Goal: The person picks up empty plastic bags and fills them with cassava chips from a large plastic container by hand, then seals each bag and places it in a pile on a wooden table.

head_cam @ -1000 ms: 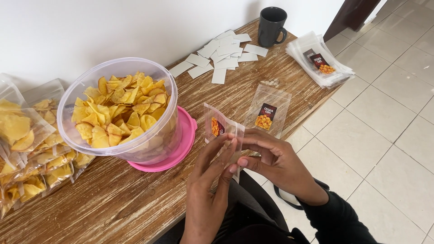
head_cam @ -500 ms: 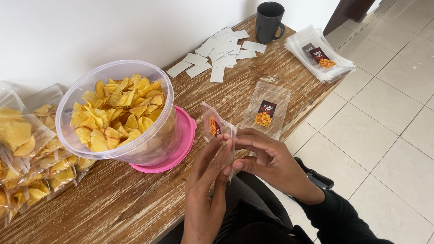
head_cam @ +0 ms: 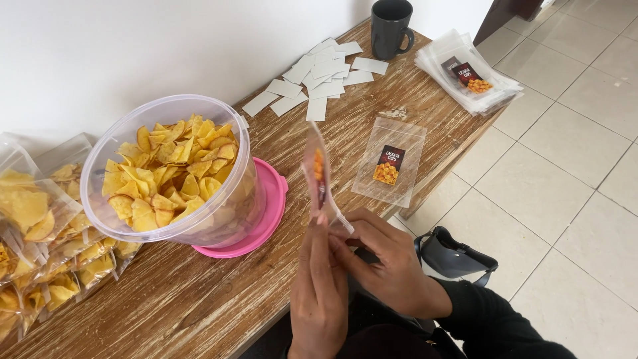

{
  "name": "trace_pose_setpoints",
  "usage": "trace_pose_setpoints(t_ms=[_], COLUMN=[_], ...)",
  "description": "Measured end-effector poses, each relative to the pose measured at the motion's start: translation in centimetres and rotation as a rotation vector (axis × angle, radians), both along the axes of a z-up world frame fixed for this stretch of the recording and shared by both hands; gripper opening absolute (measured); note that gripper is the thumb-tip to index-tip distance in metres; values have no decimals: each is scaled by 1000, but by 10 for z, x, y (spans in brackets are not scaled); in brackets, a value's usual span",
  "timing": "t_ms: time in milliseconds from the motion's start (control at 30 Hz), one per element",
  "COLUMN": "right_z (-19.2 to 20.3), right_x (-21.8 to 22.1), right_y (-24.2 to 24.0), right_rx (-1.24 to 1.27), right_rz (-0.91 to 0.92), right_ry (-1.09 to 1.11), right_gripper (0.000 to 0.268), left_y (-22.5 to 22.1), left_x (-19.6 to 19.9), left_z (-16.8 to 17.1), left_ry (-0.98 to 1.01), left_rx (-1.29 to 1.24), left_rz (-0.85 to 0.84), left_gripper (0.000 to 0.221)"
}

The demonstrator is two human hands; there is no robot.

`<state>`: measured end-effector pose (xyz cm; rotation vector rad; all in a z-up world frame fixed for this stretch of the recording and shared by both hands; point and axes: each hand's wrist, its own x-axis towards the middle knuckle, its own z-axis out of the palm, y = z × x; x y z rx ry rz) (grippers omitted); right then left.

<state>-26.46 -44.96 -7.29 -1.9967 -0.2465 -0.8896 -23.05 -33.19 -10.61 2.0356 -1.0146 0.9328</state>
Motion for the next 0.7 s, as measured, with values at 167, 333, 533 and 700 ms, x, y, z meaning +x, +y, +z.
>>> trace_pose_setpoints(t_ms=[167, 333, 533, 700], right_z=[-9, -24, -45, -49], right_x=[7, 9, 9, 12], right_y=[-4, -26, -42, -39], right_rx=[9, -135, -262, -270], right_rz=[51, 42, 109, -72], right_ry=[-30, -110, 119, 3], right_gripper=[8, 9, 15, 28], left_y=[0, 1, -2, 0], left_x=[2, 10, 16, 18], left_z=[-4, -18, -24, -20], left_ry=[137, 69, -94, -147], left_rx=[79, 350, 188, 97], left_rz=[96, 183, 63, 327], left_gripper=[24, 14, 18, 33])
